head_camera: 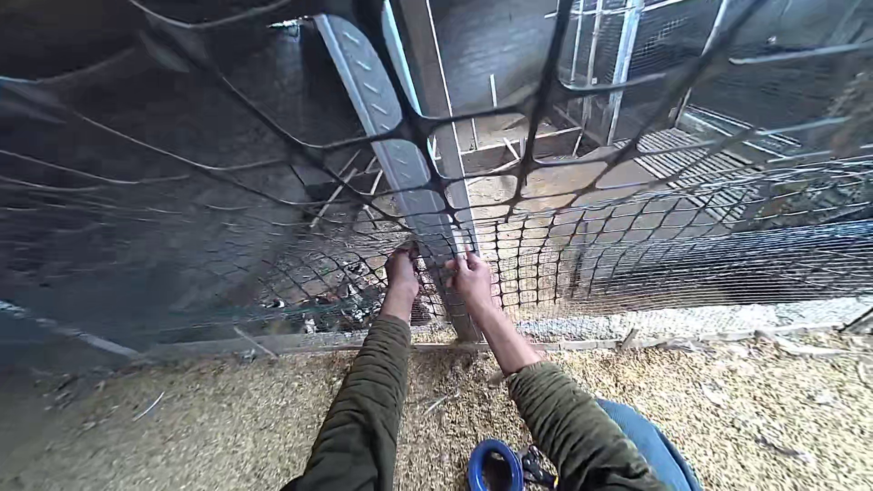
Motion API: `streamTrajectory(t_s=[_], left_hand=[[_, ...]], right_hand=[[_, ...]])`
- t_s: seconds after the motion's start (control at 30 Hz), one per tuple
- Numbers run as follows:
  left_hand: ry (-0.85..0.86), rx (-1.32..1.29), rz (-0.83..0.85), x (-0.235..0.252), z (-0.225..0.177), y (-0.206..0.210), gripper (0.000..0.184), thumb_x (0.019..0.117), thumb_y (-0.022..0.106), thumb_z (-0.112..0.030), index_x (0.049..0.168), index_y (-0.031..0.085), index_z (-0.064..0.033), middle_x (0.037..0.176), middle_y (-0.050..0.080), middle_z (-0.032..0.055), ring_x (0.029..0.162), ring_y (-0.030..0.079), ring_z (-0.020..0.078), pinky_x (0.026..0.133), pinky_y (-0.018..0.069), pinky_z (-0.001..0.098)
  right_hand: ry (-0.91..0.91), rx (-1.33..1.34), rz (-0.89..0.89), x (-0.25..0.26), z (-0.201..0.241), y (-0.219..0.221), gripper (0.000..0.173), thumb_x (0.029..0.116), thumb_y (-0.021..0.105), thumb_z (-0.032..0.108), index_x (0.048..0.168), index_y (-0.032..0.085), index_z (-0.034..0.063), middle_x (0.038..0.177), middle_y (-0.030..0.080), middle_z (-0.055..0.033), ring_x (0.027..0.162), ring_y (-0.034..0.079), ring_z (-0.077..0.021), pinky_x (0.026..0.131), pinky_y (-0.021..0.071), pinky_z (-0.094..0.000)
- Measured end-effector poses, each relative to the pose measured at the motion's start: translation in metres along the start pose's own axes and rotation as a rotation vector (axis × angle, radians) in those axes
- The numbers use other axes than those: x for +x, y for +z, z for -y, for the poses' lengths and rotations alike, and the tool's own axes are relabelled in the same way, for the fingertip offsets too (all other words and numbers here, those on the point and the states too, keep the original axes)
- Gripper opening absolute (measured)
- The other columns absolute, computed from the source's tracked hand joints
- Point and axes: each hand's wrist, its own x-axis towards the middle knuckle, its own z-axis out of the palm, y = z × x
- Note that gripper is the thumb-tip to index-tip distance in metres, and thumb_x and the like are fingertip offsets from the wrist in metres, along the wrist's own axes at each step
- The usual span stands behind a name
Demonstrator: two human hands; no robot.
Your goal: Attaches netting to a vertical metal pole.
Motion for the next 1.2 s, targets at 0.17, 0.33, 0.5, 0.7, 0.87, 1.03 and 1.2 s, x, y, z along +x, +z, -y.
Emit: streamTrajectory(t_s=[0.17,0.33,0.5,0.7,0.87,1.03,1.2], left_hand=[[-0.032,-0.018,-0.023,0.003,-0.005,0.004,0.019,0.1064,0.048,-0.012,0.097,0.063,-0.0038,0.075,0.056,0.0018,0.059,0.048,0.0088,0.055,0.0422,0.0236],[-0.072,-0.058,-0.001,0.004,-0.008,0.004,0.015,0.1056,0.048,-0.01,0.099,0.061,-0.0054,0.079,0.057,0.0022,0.064,0.052,0.0102,0.059,0.045,0.0261],[-0.087,-0.061,-0.026,0.002,-0.011,0.007,0.012,0.1061,0.049,-0.011,0.099,0.057,-0.006,0.087,0.059,0.006,0.077,0.056,0.0146,0.068,0.0466,0.0316],[0.017,0.029,0.07,0.005,-0.001,0.005,0.03,0.1107,0.035,-0.019,0.123,0.057,-0.0033,0.107,0.059,0.0092,0.095,0.056,0.0175,0.082,0.0466,0.037],[0.028,0.169,0.091,0.011,0.003,0.0,0.043,0.1119,0.026,-0.022,0.135,0.05,0.0049,0.132,0.055,0.0219,0.117,0.054,0.028,0.099,0.0448,0.0483],[0.023,0.195,0.067,0.013,0.002,0.003,0.036,0.112,0.028,-0.022,0.123,0.054,0.0003,0.108,0.057,0.0125,0.096,0.055,0.0203,0.086,0.0474,0.0406],[-0.002,0.181,0.06,0.014,0.006,0.004,0.03,0.1102,0.032,-0.02,0.108,0.057,-0.0023,0.092,0.056,0.0087,0.084,0.055,0.0193,0.077,0.0477,0.0398]], right_hand=[[0.058,-0.087,0.005,-0.002,0.014,0.0,0.04,0.1132,0.034,0.022,0.12,0.064,-0.0032,0.101,0.075,-0.0119,0.068,0.069,-0.0179,0.069,0.0589,-0.037],[0.084,-0.058,-0.01,0.006,0.014,0.0,0.036,0.112,0.038,0.018,0.121,0.064,-0.0032,0.101,0.076,-0.0117,0.069,0.07,-0.0178,0.069,0.0596,-0.0358],[0.049,-0.022,-0.051,0.007,0.011,0.002,0.035,0.112,0.039,0.018,0.111,0.067,-0.0031,0.09,0.076,-0.0087,0.062,0.068,-0.0149,0.063,0.0587,-0.0329],[-0.039,-0.199,-0.117,0.011,0.008,0.008,0.037,0.1107,0.04,0.019,0.112,0.069,-0.0025,0.095,0.075,-0.0133,0.076,0.072,-0.0232,0.076,0.0605,-0.0433],[0.034,-0.119,-0.107,0.014,0.015,0.008,0.039,0.1114,0.037,0.019,0.107,0.069,-0.0033,0.091,0.074,-0.0127,0.074,0.07,-0.0221,0.076,0.0574,-0.0426],[-0.049,-0.051,-0.104,0.002,0.007,0.013,0.038,0.1124,0.034,0.017,0.124,0.061,-0.0064,0.103,0.073,-0.017,0.088,0.072,-0.0245,0.085,0.058,-0.0427],[-0.062,-0.093,-0.063,-0.012,-0.001,0.008,0.04,0.1089,0.039,0.015,0.143,0.045,-0.0039,0.109,0.068,-0.021,0.099,0.069,-0.0296,0.09,0.0556,-0.0463]])
